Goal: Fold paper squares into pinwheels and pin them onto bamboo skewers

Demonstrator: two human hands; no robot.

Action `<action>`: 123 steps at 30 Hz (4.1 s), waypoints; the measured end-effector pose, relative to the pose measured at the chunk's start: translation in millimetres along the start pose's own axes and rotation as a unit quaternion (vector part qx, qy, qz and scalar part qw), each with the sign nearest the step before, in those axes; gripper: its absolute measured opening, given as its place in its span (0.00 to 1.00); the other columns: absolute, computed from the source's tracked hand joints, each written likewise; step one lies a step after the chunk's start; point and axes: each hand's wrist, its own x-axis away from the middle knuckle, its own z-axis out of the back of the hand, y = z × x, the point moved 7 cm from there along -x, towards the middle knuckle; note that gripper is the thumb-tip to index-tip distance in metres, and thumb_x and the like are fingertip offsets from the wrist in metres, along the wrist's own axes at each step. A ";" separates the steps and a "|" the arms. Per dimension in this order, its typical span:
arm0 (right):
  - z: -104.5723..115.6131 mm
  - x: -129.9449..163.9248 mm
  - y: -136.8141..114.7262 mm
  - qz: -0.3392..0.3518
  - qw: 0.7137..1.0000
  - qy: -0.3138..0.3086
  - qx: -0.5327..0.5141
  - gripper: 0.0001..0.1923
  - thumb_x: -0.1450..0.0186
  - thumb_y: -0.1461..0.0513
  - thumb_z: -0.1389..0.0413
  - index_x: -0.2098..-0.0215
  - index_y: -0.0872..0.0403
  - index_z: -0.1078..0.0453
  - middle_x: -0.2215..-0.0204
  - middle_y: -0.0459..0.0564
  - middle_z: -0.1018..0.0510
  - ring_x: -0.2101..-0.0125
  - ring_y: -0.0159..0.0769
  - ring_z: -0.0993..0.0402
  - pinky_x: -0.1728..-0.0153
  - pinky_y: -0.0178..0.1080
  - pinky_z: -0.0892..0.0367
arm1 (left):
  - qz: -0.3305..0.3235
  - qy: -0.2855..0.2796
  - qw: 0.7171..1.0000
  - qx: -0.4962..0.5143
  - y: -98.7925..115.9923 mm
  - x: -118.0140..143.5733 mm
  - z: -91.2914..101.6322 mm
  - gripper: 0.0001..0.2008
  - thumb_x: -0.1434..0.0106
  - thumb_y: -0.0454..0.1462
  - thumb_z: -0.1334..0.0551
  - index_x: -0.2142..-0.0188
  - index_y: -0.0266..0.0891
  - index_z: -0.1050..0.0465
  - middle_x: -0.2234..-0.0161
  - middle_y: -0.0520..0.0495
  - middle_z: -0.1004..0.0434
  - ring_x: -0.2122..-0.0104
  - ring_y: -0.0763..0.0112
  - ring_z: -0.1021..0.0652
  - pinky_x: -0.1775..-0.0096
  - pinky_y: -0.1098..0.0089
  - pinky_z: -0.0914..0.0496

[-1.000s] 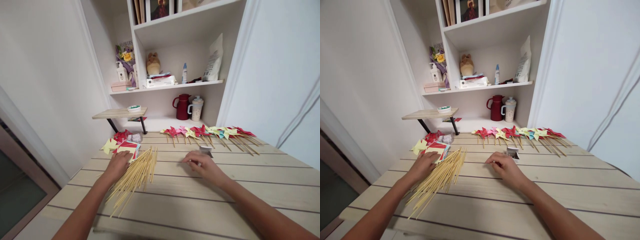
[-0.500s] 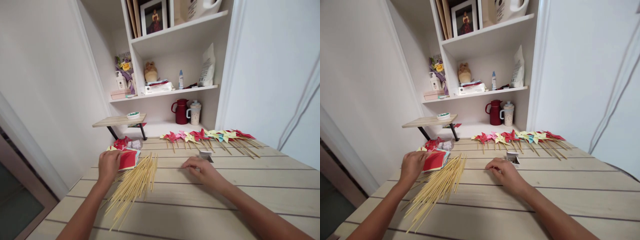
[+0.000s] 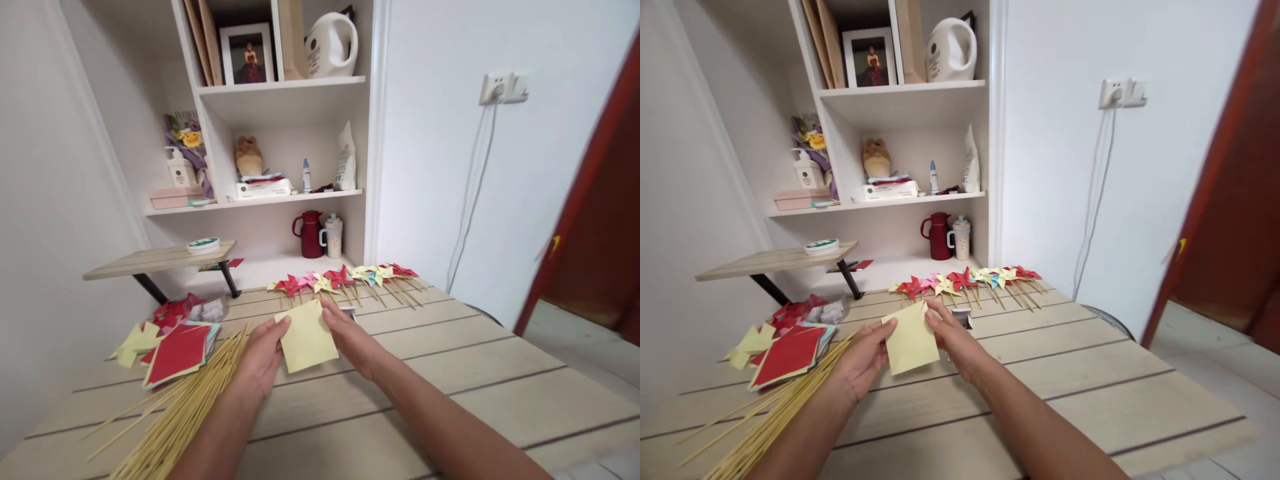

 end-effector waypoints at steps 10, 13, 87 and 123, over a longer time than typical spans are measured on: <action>12.2 -6.7 8.9 -0.033 0.997 0.076 0.012 0.22 0.52 0.52 0.30 0.66 0.58 0.24 0.74 0.52 0.17 0.74 0.39 0.23 0.69 0.39 0.31 | -0.031 -0.030 0.999 0.025 -34.1 -6.0 -7.5 0.17 0.47 0.41 0.27 0.60 0.33 0.20 0.63 0.38 0.16 0.60 0.58 0.17 0.57 0.65 0.25; 14.9 -7.0 8.8 -0.036 0.995 0.093 0.002 0.20 0.50 0.51 0.30 0.69 0.58 0.23 0.76 0.52 0.18 0.76 0.37 0.23 0.71 0.38 0.31 | -0.053 -0.019 0.998 0.005 -39.0 -7.4 1.6 0.18 0.48 0.45 0.27 0.64 0.33 0.20 0.65 0.39 0.16 0.64 0.63 0.18 0.58 0.66 0.26; 25.2 -2.5 -20.7 0.118 0.978 0.039 0.165 0.24 0.36 0.42 0.44 0.54 0.51 0.27 0.64 0.50 0.22 0.63 0.41 0.26 0.62 0.41 0.31 | 0.007 -0.189 0.978 0.092 -48.9 -1.2 -16.3 0.20 0.36 0.45 0.36 0.52 0.32 0.22 0.51 0.35 0.19 0.44 0.53 0.25 0.40 0.56 0.36; 28.0 -5.3 -12.6 0.060 0.986 0.042 0.150 0.19 0.47 0.50 0.33 0.75 0.54 0.33 0.79 0.41 0.33 0.76 0.30 0.38 0.72 0.35 0.41 | 0.026 -0.167 0.978 0.122 -51.6 -2.6 -14.1 0.22 0.33 0.44 0.38 0.46 0.31 0.26 0.48 0.33 0.21 0.43 0.53 0.26 0.40 0.57 0.35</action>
